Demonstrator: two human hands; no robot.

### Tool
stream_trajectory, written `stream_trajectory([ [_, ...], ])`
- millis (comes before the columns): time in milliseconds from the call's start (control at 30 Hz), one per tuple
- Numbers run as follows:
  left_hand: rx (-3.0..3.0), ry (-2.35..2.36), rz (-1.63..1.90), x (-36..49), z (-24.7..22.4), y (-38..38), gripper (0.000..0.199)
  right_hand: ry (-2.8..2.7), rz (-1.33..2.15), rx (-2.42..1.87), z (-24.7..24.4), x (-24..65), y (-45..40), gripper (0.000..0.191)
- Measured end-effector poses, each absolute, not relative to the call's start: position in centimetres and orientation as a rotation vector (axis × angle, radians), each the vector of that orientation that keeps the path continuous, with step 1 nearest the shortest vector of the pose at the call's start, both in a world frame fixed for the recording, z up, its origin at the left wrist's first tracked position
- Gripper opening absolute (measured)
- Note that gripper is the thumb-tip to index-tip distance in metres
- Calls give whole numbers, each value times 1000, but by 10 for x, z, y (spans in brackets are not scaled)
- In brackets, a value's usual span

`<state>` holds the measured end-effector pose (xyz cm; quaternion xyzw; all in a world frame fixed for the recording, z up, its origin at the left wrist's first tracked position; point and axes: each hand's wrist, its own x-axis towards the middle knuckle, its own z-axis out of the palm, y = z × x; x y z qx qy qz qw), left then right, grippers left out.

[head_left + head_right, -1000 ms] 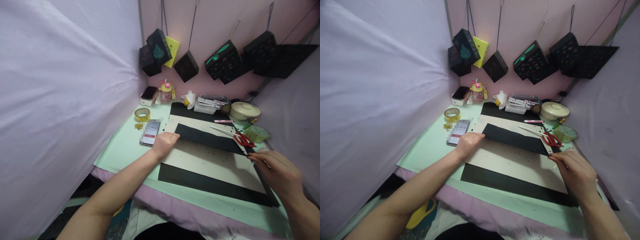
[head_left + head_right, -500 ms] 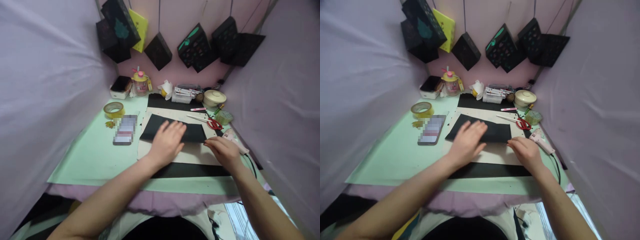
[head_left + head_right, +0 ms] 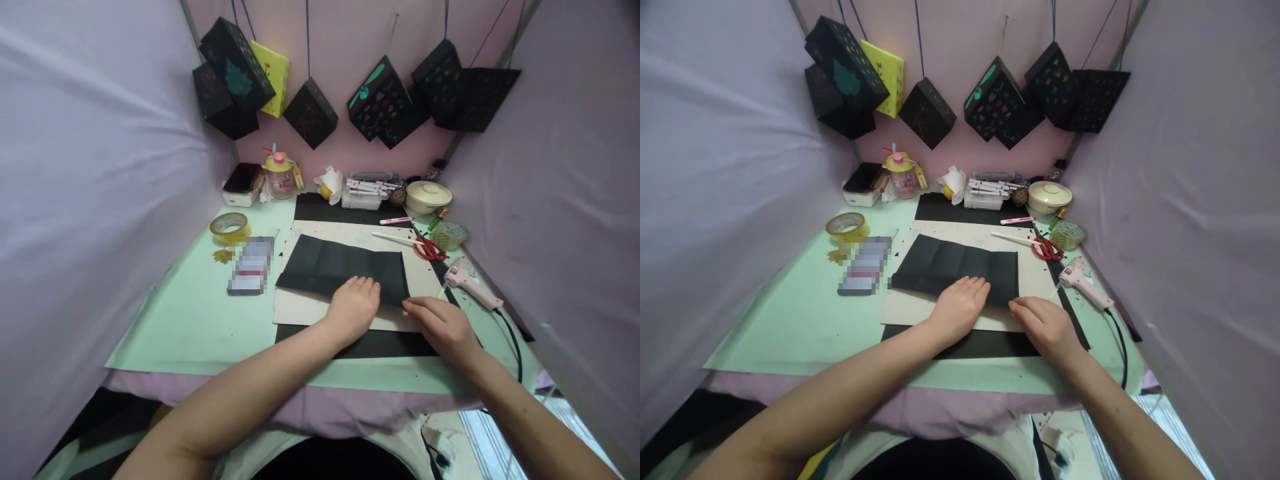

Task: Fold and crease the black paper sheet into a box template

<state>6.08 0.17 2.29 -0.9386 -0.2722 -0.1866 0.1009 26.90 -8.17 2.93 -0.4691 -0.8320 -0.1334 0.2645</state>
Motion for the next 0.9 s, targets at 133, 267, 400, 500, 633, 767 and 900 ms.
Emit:
stream_trajectory([
  [133, -2687, -885, -569, 16, 21, 16, 31, -2195, -361, -1291, 23, 289, -86, 18],
  [267, -2612, -994, -606, -27, 24, 23, 33, -2146, -427, -1303, 27, 302, -88, 15],
  [400, -2586, -1037, -663, -51, 25, 22, 34, -2151, -447, -1281, 31, 304, -86, 13],
  [500, -2546, -1204, -681, -72, 30, 22, 35, -2145, -452, -1300, 28, 306, -85, 10],
  [633, -2234, -1796, -704, -106, 37, 29, 58, -2173, -409, -1347, 16, 306, -82, 8],
  [767, -2069, -2164, -653, -117, 33, 40, 94, -2193, -385, -1332, 9, 298, -78, 12],
  [900, -2094, -2179, -725, -115, 27, 51, 75, -2201, -332, -1311, 5, 294, -75, 13],
])
